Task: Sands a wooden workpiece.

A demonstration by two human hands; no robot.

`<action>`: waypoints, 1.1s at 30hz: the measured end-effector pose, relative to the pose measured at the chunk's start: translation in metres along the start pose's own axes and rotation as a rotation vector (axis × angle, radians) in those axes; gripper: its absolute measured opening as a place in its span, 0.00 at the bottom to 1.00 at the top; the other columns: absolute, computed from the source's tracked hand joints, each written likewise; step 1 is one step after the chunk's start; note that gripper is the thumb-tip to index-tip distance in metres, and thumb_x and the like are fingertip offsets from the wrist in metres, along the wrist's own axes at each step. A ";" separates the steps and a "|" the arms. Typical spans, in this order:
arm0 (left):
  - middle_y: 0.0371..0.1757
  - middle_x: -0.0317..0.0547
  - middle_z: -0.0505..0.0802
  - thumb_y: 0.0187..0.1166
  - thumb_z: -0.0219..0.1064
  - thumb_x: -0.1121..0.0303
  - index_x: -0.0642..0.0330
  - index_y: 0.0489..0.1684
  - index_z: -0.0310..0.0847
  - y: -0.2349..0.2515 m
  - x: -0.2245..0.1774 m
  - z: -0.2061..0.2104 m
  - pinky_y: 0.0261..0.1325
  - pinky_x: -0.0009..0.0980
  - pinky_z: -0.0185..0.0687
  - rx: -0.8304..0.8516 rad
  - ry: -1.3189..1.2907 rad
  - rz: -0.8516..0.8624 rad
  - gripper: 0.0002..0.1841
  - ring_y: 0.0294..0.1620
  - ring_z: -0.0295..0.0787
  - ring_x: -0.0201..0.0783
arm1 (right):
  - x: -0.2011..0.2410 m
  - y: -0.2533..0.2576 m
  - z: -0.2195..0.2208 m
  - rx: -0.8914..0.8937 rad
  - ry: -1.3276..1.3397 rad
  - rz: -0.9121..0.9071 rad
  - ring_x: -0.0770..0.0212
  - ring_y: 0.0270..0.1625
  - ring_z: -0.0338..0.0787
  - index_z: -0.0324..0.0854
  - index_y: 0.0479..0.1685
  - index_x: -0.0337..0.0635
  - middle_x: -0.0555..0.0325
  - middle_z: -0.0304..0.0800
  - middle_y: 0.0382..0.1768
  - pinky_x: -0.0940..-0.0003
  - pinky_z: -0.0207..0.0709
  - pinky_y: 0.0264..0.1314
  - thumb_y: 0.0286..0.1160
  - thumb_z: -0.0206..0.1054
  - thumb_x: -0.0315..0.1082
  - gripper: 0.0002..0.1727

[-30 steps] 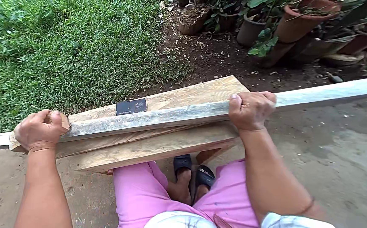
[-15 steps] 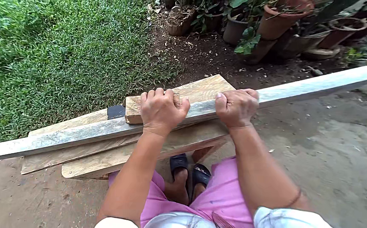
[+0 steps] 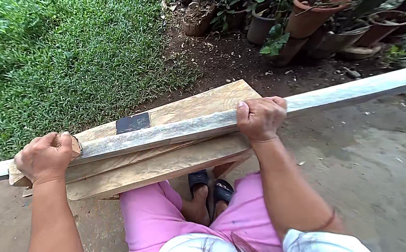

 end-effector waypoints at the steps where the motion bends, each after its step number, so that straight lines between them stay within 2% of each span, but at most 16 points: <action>1: 0.60 0.75 0.90 0.84 0.51 0.46 0.67 0.58 0.89 -0.005 -0.014 -0.002 0.67 0.78 0.63 0.001 -0.006 -0.011 0.31 0.67 0.83 0.76 | 0.000 0.000 0.000 -0.005 -0.001 0.000 0.41 0.34 0.91 0.74 0.14 0.36 0.40 0.88 0.20 0.41 0.69 0.57 0.88 0.40 0.45 0.33; 3: 0.58 0.74 0.91 0.84 0.54 0.48 0.68 0.57 0.90 -0.017 -0.061 -0.005 0.67 0.77 0.65 -0.018 -0.050 0.061 0.29 0.65 0.84 0.76 | 0.000 -0.001 0.000 -0.018 0.002 -0.001 0.41 0.34 0.92 0.74 0.13 0.36 0.40 0.88 0.21 0.40 0.70 0.56 0.88 0.40 0.46 0.33; 5: 0.55 0.71 0.92 0.82 0.55 0.48 0.68 0.53 0.91 -0.031 -0.125 -0.004 0.67 0.73 0.68 -0.010 -0.120 0.199 0.29 0.62 0.87 0.73 | -0.001 -0.001 0.001 -0.021 0.007 -0.002 0.41 0.34 0.92 0.74 0.14 0.36 0.40 0.89 0.21 0.40 0.70 0.56 0.88 0.39 0.46 0.34; 9: 0.44 0.57 0.96 0.78 0.58 0.44 0.61 0.42 0.94 -0.059 -0.256 0.004 0.63 0.60 0.77 0.018 -0.256 0.513 0.28 0.53 0.92 0.59 | -0.003 -0.001 0.001 -0.030 0.016 -0.018 0.40 0.36 0.92 0.74 0.15 0.35 0.39 0.89 0.22 0.40 0.70 0.57 0.89 0.38 0.47 0.34; 11: 0.41 0.52 0.95 0.77 0.57 0.42 0.56 0.41 0.94 -0.071 -0.293 0.007 0.60 0.55 0.78 0.012 -0.284 0.615 0.28 0.49 0.92 0.53 | -0.004 -0.001 -0.001 -0.034 0.020 -0.027 0.41 0.38 0.93 0.78 0.18 0.35 0.40 0.91 0.25 0.40 0.70 0.57 0.89 0.38 0.47 0.34; 12: 0.40 0.51 0.95 0.78 0.56 0.42 0.56 0.41 0.94 -0.073 -0.299 0.008 0.59 0.53 0.78 0.002 -0.291 0.646 0.28 0.49 0.92 0.51 | -0.005 -0.001 -0.001 -0.040 0.020 -0.033 0.41 0.38 0.93 0.79 0.18 0.35 0.40 0.92 0.26 0.40 0.71 0.57 0.89 0.38 0.47 0.34; 14: 0.42 0.49 0.96 0.77 0.56 0.42 0.54 0.44 0.95 -0.073 -0.287 0.009 0.62 0.52 0.78 -0.022 -0.307 0.670 0.27 0.50 0.93 0.50 | -0.006 -0.002 -0.002 -0.028 0.027 -0.043 0.41 0.39 0.94 0.82 0.20 0.35 0.40 0.93 0.27 0.40 0.70 0.57 0.89 0.39 0.46 0.34; 16: 0.47 0.51 0.97 0.78 0.56 0.44 0.54 0.48 0.95 -0.064 -0.249 0.009 0.66 0.55 0.78 -0.026 -0.292 0.644 0.26 0.54 0.93 0.52 | -0.006 -0.002 -0.001 -0.021 0.027 -0.045 0.41 0.40 0.94 0.82 0.21 0.35 0.39 0.94 0.28 0.40 0.70 0.58 0.89 0.39 0.46 0.34; 19: 0.54 0.58 0.95 0.81 0.52 0.43 0.59 0.54 0.93 -0.036 -0.152 0.006 0.66 0.65 0.76 -0.008 -0.178 0.471 0.31 0.60 0.91 0.61 | -0.005 -0.002 0.000 -0.016 0.026 -0.034 0.40 0.40 0.94 0.81 0.20 0.34 0.38 0.93 0.28 0.40 0.70 0.58 0.89 0.38 0.45 0.34; 23: 0.60 0.70 0.91 0.83 0.49 0.42 0.62 0.60 0.89 -0.003 0.000 0.002 0.64 0.77 0.69 -0.014 -0.024 0.133 0.33 0.64 0.86 0.74 | -0.003 -0.002 -0.001 -0.024 0.020 -0.016 0.41 0.39 0.94 0.79 0.18 0.34 0.39 0.92 0.26 0.40 0.70 0.58 0.88 0.39 0.45 0.33; 25: 0.61 0.74 0.90 0.83 0.51 0.45 0.64 0.60 0.89 0.002 0.031 -0.002 0.68 0.78 0.64 -0.017 -0.001 0.005 0.31 0.67 0.84 0.75 | -0.001 -0.004 -0.002 -0.044 0.011 -0.013 0.42 0.37 0.93 0.77 0.16 0.35 0.40 0.91 0.24 0.42 0.69 0.57 0.88 0.39 0.45 0.33; 26: 0.62 0.74 0.89 0.83 0.51 0.46 0.65 0.60 0.88 0.000 0.030 -0.004 0.69 0.78 0.62 -0.015 0.003 -0.031 0.31 0.69 0.83 0.75 | 0.000 -0.004 -0.003 -0.049 0.008 -0.012 0.42 0.37 0.93 0.76 0.15 0.35 0.40 0.91 0.24 0.42 0.70 0.57 0.88 0.40 0.45 0.33; 28: 0.62 0.74 0.89 0.83 0.53 0.48 0.67 0.60 0.88 -0.010 -0.003 -0.007 0.71 0.77 0.61 -0.025 -0.017 -0.039 0.30 0.69 0.82 0.75 | 0.002 -0.004 -0.004 -0.060 0.004 -0.010 0.42 0.36 0.93 0.76 0.15 0.36 0.40 0.90 0.22 0.42 0.70 0.57 0.88 0.40 0.45 0.33; 31: 0.58 0.72 0.91 0.82 0.55 0.50 0.67 0.57 0.90 -0.034 -0.096 -0.006 0.70 0.73 0.66 -0.072 -0.102 0.137 0.28 0.64 0.85 0.73 | 0.001 -0.003 -0.004 -0.075 0.011 -0.009 0.42 0.35 0.92 0.75 0.14 0.37 0.41 0.89 0.22 0.42 0.70 0.56 0.88 0.40 0.45 0.33; 33: 0.54 0.67 0.93 0.80 0.56 0.48 0.65 0.52 0.91 -0.051 -0.169 -0.002 0.71 0.68 0.69 -0.080 -0.166 0.275 0.28 0.62 0.88 0.68 | -0.001 -0.003 -0.003 -0.076 0.015 -0.007 0.42 0.36 0.93 0.76 0.14 0.36 0.41 0.91 0.23 0.42 0.71 0.57 0.88 0.41 0.45 0.33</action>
Point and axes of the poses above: each hand's wrist, its own y-axis towards the middle knuckle, its own z-axis out of the palm, x = y × z, the point moved 7 cm from there along y, towards the middle knuckle
